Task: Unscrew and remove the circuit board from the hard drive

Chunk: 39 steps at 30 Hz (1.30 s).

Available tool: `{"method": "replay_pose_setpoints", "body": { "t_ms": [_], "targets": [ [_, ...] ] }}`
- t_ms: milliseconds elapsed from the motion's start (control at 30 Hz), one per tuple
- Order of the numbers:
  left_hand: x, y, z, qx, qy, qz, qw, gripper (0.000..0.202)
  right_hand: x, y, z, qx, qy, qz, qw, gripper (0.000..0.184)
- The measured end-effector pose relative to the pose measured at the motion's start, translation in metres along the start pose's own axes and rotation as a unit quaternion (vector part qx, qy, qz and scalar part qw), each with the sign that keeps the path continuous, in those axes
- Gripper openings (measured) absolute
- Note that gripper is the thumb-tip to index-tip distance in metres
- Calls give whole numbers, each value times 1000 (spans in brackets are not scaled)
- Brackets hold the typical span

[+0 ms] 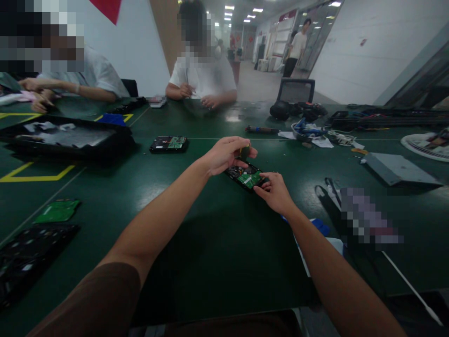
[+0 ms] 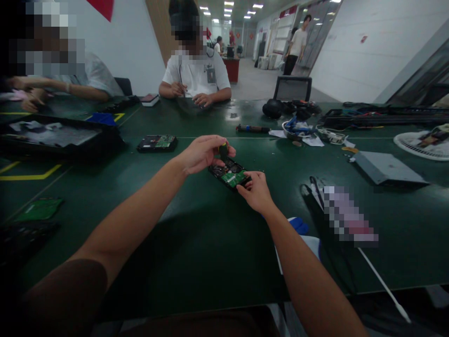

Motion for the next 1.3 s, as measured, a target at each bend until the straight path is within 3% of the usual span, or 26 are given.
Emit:
{"method": "replay_pose_setpoints", "body": {
  "t_ms": [367, 633, 800, 867, 933, 1067, 1167, 1300],
  "targets": [
    [-3, -22, -14, 46, -39, -26, 998, 17, 1, -1, -1, -15, 6, 15, 1000, 52],
    [-3, -16, -22, 185, 71, -100, 975, 18, 0, -2, 2, -12, 15, 15, 1000, 52],
    [-6, -11, -29, 311, 152, -137, 928, 17, 0, -1, 2, -8, 13, 8, 1000, 52],
    [-8, -5, -30, 326, 161, -124, 923, 15, 0, -1, 2, -8, 10, 2, 1000, 53],
    [-9, 1, -28, 303, 148, -87, 938, 15, 0, -1, 3, -4, 5, -1, 1000, 54],
    [-7, 11, -14, 172, 78, 13, 982, 18, 0, 1, 1, 10, -5, -3, 1000, 54],
    [-7, 15, -2, 67, 16, 90, 994, 22, 1, 1, -2, 19, -15, -4, 1000, 55],
    [-5, 14, 5, 4, -18, 89, 996, 19, 1, 2, -4, 17, -16, 2, 1000, 55]
  ]
}}
Point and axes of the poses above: each hand's wrist, its own x-axis towards the middle knuckle, its own y-axis out of the palm, z = x × y, the point moved 4 cm from there along x, towards the middle knuckle, and after that the axes turned 2 degrees about -x, right-handed, at the moved point
